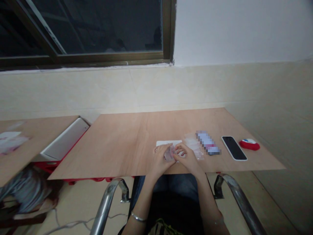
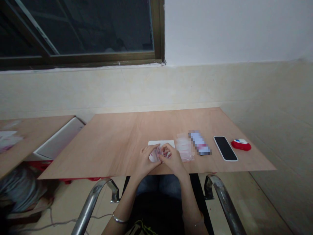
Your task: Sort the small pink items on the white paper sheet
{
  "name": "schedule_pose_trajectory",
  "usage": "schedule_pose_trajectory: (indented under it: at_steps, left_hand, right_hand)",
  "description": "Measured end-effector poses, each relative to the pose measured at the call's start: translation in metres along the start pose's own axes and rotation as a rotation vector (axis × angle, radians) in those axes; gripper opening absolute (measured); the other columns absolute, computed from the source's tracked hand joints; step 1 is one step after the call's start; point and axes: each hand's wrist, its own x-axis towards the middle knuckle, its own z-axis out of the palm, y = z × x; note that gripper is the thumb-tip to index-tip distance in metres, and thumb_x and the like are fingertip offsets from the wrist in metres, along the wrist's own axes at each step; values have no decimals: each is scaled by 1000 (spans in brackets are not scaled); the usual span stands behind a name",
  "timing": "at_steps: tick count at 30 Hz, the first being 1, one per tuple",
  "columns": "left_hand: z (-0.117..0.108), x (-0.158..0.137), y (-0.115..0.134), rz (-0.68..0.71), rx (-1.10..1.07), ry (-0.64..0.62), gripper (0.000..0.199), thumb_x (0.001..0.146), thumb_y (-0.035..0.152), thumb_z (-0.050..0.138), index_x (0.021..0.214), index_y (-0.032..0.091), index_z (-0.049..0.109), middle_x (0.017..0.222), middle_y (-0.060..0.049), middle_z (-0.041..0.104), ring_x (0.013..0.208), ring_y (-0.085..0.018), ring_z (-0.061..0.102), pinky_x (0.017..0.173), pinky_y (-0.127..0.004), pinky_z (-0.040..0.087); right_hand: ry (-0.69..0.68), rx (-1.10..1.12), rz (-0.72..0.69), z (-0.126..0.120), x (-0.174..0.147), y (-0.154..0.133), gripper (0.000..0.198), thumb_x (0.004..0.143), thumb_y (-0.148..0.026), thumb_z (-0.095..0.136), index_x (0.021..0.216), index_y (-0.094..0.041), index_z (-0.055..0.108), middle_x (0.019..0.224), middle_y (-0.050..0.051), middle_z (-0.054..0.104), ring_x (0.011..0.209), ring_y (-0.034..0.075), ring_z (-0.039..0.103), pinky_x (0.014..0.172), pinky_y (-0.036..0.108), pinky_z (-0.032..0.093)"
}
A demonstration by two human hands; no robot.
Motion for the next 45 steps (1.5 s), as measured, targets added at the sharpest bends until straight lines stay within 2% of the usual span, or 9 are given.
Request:
schedule_pose_trajectory:
  at_steps: [5, 8, 14, 21, 25, 29, 34, 39, 45]
  left_hand:
    - [3, -1, -3, -16, -106, -86, 52, 63, 27, 71, 113, 22, 55, 116, -6, 60, 110, -24, 52, 97, -38, 33]
    - [-5, 6, -1, -51, -160, -143, 64, 57, 29, 75, 116, 21, 53, 118, -7, 59, 111, -26, 51, 98, -39, 33]
    - [-30, 42, 10, -47, -271, -335, 62, 60, 35, 73, 116, 17, 55, 106, -8, 64, 95, -24, 59, 88, -37, 43]
    - [-29, 38, 8, -32, -183, -167, 49, 65, 31, 70, 112, 21, 58, 113, -6, 62, 105, -24, 55, 96, -39, 38]
    - [-32, 26, -10, -181, -258, -5, 45, 66, 35, 70, 107, 18, 61, 112, -8, 63, 106, -23, 55, 96, -38, 39]
    - [-37, 26, -15, -209, -394, 81, 37, 69, 38, 67, 99, 17, 65, 105, -7, 65, 102, -22, 58, 94, -37, 42]
    - [-33, 29, -12, -233, -546, 14, 36, 69, 35, 68, 100, 15, 64, 106, -9, 65, 101, -20, 59, 91, -36, 44]
    - [-28, 29, -14, -186, -549, -75, 52, 63, 29, 74, 112, 17, 59, 119, -10, 59, 108, -21, 54, 96, -37, 41]
    - [-26, 29, -23, -184, -524, -127, 54, 64, 32, 73, 114, 18, 58, 118, -8, 59, 107, -21, 55, 95, -36, 41]
  right_hand:
    - [-117, -103, -82, -6, 4, 7, 20, 71, -19, 60, 89, -23, 66, 112, 5, 57, 108, 19, 51, 95, 35, 37]
    - [-135, -226, -21, -13, 10, 13, 30, 66, -24, 68, 96, -26, 67, 129, 6, 47, 120, 24, 43, 100, 41, 32]
    - [-86, -407, -68, -30, 29, -10, 34, 65, -29, 71, 99, -28, 66, 129, 5, 49, 129, 29, 32, 103, 49, 25]
    - [-10, -235, -111, -33, 30, -19, 20, 74, -28, 61, 92, -24, 69, 124, 8, 54, 121, 24, 44, 100, 40, 33]
    - [57, -191, 12, -34, 27, 24, 16, 75, -25, 56, 81, -19, 70, 101, 9, 66, 97, 22, 59, 81, 34, 45]
    - [-58, -325, 254, -30, 25, 77, 19, 63, -10, 57, 78, -15, 69, 71, 4, 67, 68, 17, 61, 62, 26, 46]
    - [-148, -406, 319, -18, 26, 110, 23, 56, -8, 66, 77, -15, 69, 64, 1, 64, 60, 14, 57, 53, 21, 40]
    - [-143, -375, 295, -15, 27, 114, 13, 58, -17, 69, 71, -15, 69, 59, 0, 63, 55, 13, 55, 50, 21, 37]
    - [-187, -287, 276, -17, 24, 115, 9, 63, -16, 62, 66, -16, 70, 61, 2, 66, 57, 14, 56, 55, 22, 40]
